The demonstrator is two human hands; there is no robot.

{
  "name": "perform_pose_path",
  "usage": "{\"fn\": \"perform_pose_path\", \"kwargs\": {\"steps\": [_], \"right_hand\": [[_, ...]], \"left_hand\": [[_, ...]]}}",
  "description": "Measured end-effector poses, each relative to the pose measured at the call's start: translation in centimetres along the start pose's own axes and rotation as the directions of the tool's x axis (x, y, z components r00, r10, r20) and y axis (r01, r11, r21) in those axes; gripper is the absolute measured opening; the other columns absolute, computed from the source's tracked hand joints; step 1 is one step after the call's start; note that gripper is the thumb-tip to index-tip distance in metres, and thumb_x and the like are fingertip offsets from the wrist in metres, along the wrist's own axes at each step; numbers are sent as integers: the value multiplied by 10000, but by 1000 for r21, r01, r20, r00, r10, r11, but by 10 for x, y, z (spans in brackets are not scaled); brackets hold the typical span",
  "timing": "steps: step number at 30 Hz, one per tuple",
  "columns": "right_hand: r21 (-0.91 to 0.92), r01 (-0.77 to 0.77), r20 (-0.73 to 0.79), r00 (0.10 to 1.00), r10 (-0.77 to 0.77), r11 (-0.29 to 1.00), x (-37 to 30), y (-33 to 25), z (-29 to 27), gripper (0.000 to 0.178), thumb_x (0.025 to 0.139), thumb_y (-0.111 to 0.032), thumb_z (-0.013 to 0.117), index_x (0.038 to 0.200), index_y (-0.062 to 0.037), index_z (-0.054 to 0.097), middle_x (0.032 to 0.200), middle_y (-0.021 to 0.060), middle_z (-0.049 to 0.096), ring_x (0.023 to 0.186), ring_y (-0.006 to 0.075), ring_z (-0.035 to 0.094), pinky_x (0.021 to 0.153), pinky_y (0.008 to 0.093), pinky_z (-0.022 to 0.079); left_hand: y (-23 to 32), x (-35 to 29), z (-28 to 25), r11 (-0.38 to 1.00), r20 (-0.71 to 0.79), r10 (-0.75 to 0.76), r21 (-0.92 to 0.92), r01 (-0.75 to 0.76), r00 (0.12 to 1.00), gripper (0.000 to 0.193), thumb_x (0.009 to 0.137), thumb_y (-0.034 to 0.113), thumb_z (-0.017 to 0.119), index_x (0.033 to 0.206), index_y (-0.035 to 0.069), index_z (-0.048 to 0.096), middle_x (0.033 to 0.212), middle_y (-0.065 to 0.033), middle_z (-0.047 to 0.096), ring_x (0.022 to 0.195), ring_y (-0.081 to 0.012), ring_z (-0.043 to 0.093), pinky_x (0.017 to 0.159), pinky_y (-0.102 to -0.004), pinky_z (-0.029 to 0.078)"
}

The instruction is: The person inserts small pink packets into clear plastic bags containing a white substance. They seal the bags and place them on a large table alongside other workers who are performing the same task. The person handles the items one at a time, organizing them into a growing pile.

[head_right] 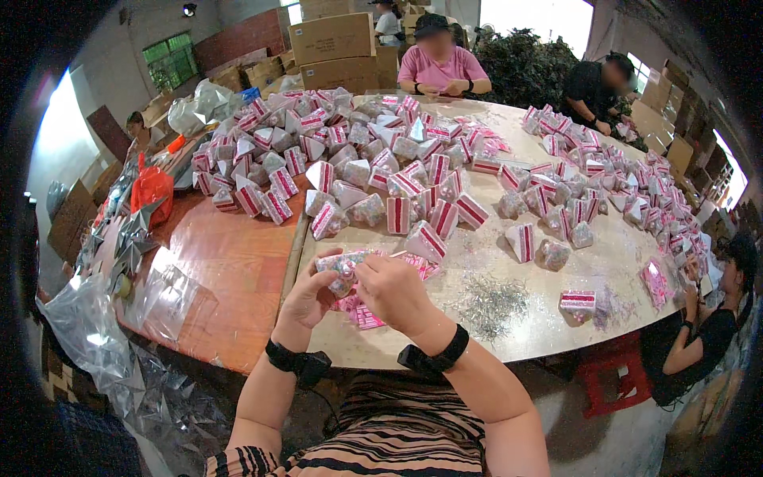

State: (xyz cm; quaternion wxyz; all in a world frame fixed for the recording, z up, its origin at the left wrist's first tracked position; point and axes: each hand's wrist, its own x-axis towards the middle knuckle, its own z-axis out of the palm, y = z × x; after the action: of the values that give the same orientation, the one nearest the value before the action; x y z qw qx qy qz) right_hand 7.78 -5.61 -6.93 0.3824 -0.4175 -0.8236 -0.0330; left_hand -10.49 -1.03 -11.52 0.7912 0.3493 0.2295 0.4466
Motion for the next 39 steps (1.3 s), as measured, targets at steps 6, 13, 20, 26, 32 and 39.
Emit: {"fn": "perform_pose_path", "kwargs": {"steps": [6, 13, 20, 26, 32, 39], "right_hand": [[-18, -5, 7, 1000, 5, 1000, -2, -1, -3, 117, 715, -94, 627, 745, -37, 530, 722, 103, 539, 691, 285, 581, 613, 381, 467], [-24, -6, 16, 1000, 6, 1000, -4, 0, -4, 114, 716, -96, 626, 735, -42, 527, 707, 105, 534, 683, 287, 579, 615, 379, 465], [-44, -2, 31, 1000, 3, 999, -5, 0, -5, 114, 720, -98, 624, 732, -44, 525, 702, 105, 532, 680, 284, 580, 611, 380, 465], [-78, 31, 64, 998, -26, 996, -7, 3, -3, 100, 728, -91, 618, 735, -45, 529, 703, 108, 534, 675, 286, 581, 605, 379, 468], [76, -65, 38, 997, 62, 995, -8, 6, 2, 109, 730, -91, 623, 789, -16, 571, 750, 125, 575, 688, 292, 594, 597, 367, 472], [596, -608, 436, 794, 424, 525, -13, 17, -23, 168, 742, -170, 701, 804, -15, 687, 671, 108, 638, 610, 161, 594, 574, 292, 449]], "left_hand": [[0, -1, 3, 1000, -17, -7, 25, 7, 1000, 482, 813, 61, 631, 1254, 62, 435, 1137, -109, 562, 981, -219, 610, 802, -358, 548], [2, -1, 7, 999, -36, -7, 53, 9, 999, 500, 802, 61, 640, 1255, 55, 428, 1109, -111, 570, 945, -213, 623, 750, -342, 568], [0, -2, 10, 991, -67, 56, 124, -47, 996, 520, 770, 29, 663, 1238, 36, 435, 1084, -108, 576, 916, -192, 627, 718, -313, 564], [-5, -3, 20, 918, -104, 236, 349, -187, 966, 545, 727, 12, 700, 1209, 9, 445, 1084, -115, 576, 908, -164, 615, 742, -266, 529], [-3, -8, 26, 896, -81, 267, 387, -217, 960, 548, 711, 15, 708, 1193, -2, 448, 1079, -125, 574, 903, -156, 607, 713, -261, 514], [3, -11, 23, 924, -88, 107, 375, -66, 990, 566, 717, -4, 672, 1232, -1, 436, 1090, -121, 572, 896, -141, 597, 679, -227, 498]]}}
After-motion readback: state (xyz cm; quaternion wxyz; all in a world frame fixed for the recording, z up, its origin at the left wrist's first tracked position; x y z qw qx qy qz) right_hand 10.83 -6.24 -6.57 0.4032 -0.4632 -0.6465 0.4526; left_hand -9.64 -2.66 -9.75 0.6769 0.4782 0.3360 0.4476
